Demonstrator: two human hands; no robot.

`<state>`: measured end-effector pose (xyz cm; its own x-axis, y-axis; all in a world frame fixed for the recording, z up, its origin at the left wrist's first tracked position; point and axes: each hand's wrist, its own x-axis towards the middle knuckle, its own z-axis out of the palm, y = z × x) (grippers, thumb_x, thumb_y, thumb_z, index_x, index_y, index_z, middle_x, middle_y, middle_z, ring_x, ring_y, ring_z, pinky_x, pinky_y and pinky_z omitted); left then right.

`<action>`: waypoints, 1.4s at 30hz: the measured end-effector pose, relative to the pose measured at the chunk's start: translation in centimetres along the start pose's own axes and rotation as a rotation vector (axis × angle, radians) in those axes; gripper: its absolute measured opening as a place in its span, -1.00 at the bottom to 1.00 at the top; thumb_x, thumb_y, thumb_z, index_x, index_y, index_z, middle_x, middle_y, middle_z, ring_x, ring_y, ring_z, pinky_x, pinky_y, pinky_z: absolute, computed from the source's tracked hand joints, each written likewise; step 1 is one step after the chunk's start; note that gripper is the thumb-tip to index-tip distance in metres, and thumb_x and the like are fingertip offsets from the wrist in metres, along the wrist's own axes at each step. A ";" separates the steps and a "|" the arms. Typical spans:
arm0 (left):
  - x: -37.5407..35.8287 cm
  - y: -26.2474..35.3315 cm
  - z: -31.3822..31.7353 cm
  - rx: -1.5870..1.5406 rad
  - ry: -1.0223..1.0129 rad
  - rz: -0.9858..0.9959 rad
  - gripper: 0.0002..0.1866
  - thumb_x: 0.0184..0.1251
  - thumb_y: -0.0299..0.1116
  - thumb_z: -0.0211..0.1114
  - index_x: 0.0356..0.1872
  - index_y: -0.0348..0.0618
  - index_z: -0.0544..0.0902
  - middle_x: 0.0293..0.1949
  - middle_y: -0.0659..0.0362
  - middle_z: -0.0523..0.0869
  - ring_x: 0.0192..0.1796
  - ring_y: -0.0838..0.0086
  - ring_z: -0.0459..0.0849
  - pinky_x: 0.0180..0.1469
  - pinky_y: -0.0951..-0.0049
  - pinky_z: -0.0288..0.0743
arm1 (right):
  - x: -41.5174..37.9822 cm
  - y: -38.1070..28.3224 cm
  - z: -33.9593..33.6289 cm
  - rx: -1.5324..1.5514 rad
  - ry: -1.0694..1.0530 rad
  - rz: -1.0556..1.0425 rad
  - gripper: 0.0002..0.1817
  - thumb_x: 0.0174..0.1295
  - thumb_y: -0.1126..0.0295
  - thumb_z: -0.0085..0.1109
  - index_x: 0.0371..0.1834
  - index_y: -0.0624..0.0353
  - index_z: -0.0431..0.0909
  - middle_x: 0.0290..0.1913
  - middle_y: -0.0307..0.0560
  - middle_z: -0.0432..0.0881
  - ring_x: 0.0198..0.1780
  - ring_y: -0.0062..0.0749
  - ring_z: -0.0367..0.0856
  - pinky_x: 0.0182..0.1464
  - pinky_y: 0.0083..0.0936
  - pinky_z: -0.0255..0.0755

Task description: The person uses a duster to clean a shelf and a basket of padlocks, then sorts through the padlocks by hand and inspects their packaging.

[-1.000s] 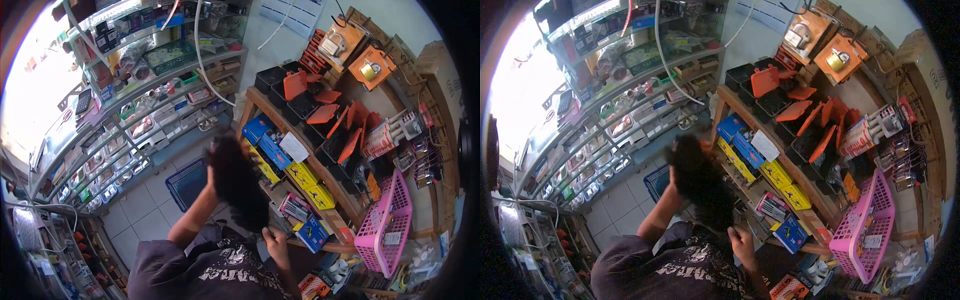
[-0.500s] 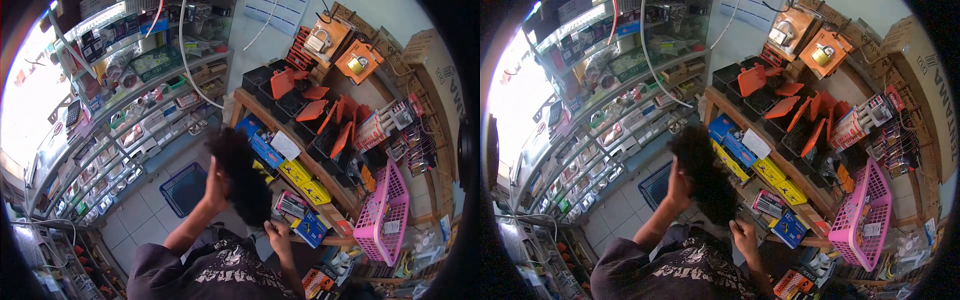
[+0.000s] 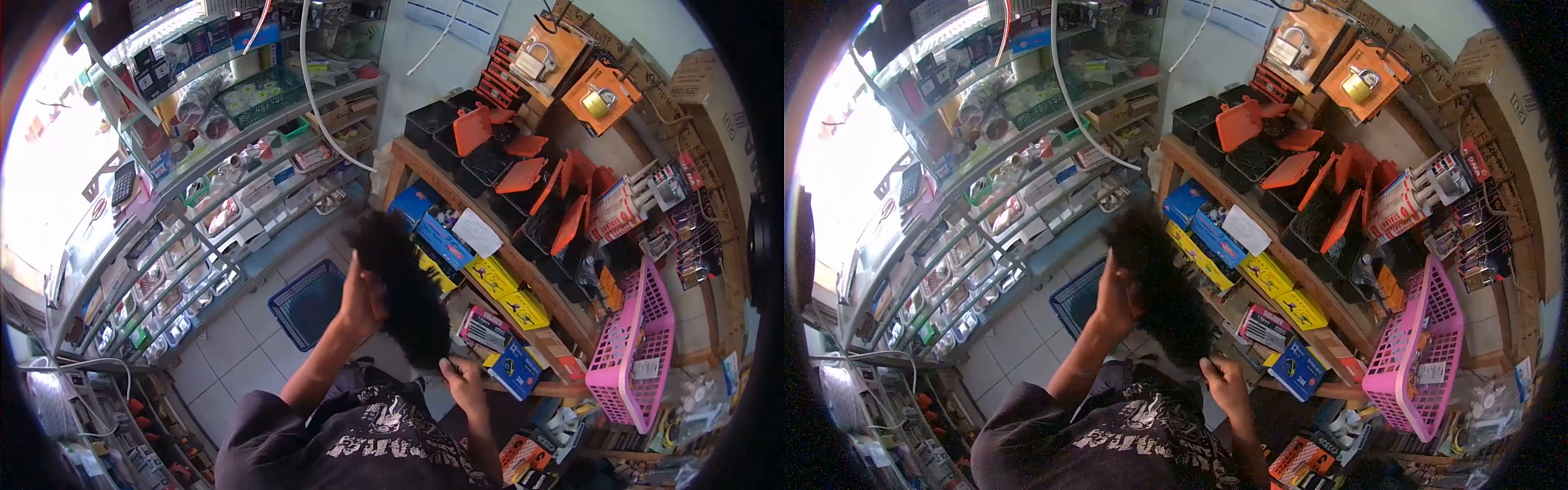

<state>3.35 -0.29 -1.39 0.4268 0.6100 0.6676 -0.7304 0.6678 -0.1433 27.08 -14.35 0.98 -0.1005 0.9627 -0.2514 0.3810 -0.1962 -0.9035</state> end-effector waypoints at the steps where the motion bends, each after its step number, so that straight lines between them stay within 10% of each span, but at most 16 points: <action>1: 1.1 -0.1 2.2 0.325 0.454 0.113 -0.23 0.44 0.34 -0.18 0.42 -0.05 0.32 0.32 0.14 0.48 0.33 0.32 0.47 0.37 0.29 0.32 | -0.1 1.6 -0.8 -0.060 -0.035 -0.065 -0.55 0.39 0.18 0.10 -0.55 0.33 0.36 -0.65 -0.18 0.26 -0.55 -0.55 0.22 -0.46 -0.42 0.13; 2: 1.7 -0.1 4.0 0.652 0.907 0.234 -0.22 0.43 0.35 -0.20 0.41 -0.05 0.32 0.32 0.13 0.48 0.33 0.34 0.48 0.35 0.30 0.35 | -0.6 1.1 -1.6 -0.059 -0.039 -0.068 -0.55 0.39 0.18 0.10 -0.55 0.33 0.36 -0.65 -0.18 0.26 -0.55 -0.55 0.22 -0.46 -0.42 0.13; 10: -1.1 -0.5 1.2 0.622 0.987 -0.371 -0.19 0.40 0.38 -0.18 0.39 -0.07 0.37 0.32 0.07 0.48 0.23 0.23 0.56 0.18 0.06 0.49 | 0.8 -1.0 -5.0 -0.345 0.081 -0.207 -0.68 0.31 0.27 0.17 -0.42 0.37 0.56 -0.58 0.03 0.52 -0.54 -0.23 0.46 -0.42 -0.35 0.30; 22: -0.9 -1.0 0.3 0.545 0.890 -0.121 -0.26 0.47 0.28 -0.23 0.43 -0.06 0.28 0.33 0.12 0.47 0.25 0.26 0.54 0.25 0.09 0.44 | 2.1 -0.8 -2.2 -0.196 0.062 -0.179 -0.58 0.38 0.25 0.10 -0.56 0.35 0.34 -0.69 -0.20 0.27 -0.57 -0.55 0.18 -0.48 -0.39 0.13; 25: 2.2 0.8 1.6 0.592 0.826 0.380 -0.21 0.49 0.29 -0.33 0.37 -0.20 0.33 0.22 0.03 0.56 0.20 0.17 0.57 0.30 0.07 0.40 | 1.4 0.2 0.0 -0.127 0.042 -0.106 -0.55 0.40 0.23 0.09 -0.59 0.28 0.29 -0.67 -0.27 0.20 -0.55 -0.61 0.14 -0.49 -0.42 0.08; 28: 1.2 4.0 2.5 0.552 0.562 0.352 -0.13 0.42 0.39 -0.31 0.32 -0.24 0.39 0.26 -0.02 0.51 0.28 0.11 0.48 0.35 0.10 0.32 | 0.1 2.0 1.0 -0.055 -0.024 -0.088 -0.54 0.41 0.22 0.08 -0.61 0.25 0.26 -0.67 -0.28 0.17 -0.55 -0.63 0.12 -0.49 -0.43 0.05; 36: 1.8 -4.3 0.1 0.529 1.001 0.332 -0.21 0.46 0.30 -0.31 0.38 -0.17 0.33 0.29 0.02 0.49 0.34 0.16 0.45 0.41 0.09 0.27 | 0.3 0.0 4.5 0.197 0.085 0.126 -0.53 0.45 0.26 0.05 -0.63 0.20 0.21 -0.66 -0.38 0.20 -0.61 -0.69 0.13 -0.55 -0.55 0.02; 39: -0.3 -3.4 -5.0 0.381 0.331 0.292 -0.34 0.44 0.09 -0.13 0.42 -0.08 0.30 0.35 0.10 0.44 0.37 0.20 0.41 0.44 0.08 0.21 | 0.2 0.7 5.5 0.274 0.029 0.073 -0.55 0.44 0.29 0.07 -0.62 0.21 0.23 -0.64 -0.38 0.19 -0.58 -0.71 0.13 -0.53 -0.55 0.04; 42: 0.6 0.3 -4.0 0.916 0.623 0.377 -0.32 0.45 0.17 -0.15 0.40 -0.08 0.33 0.30 0.09 0.48 0.33 0.20 0.45 0.40 0.07 0.27 | -0.2 3.1 4.4 0.187 0.083 0.003 -0.55 0.43 0.29 0.08 -0.62 0.21 0.23 -0.63 -0.38 0.20 -0.57 -0.70 0.12 -0.51 -0.54 0.04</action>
<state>5.49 2.03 -3.92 0.1034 0.9772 0.1853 -0.8695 -0.0017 0.4939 24.22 -15.95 -3.31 -0.0201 0.9725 -0.2319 0.2032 -0.2232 -0.9534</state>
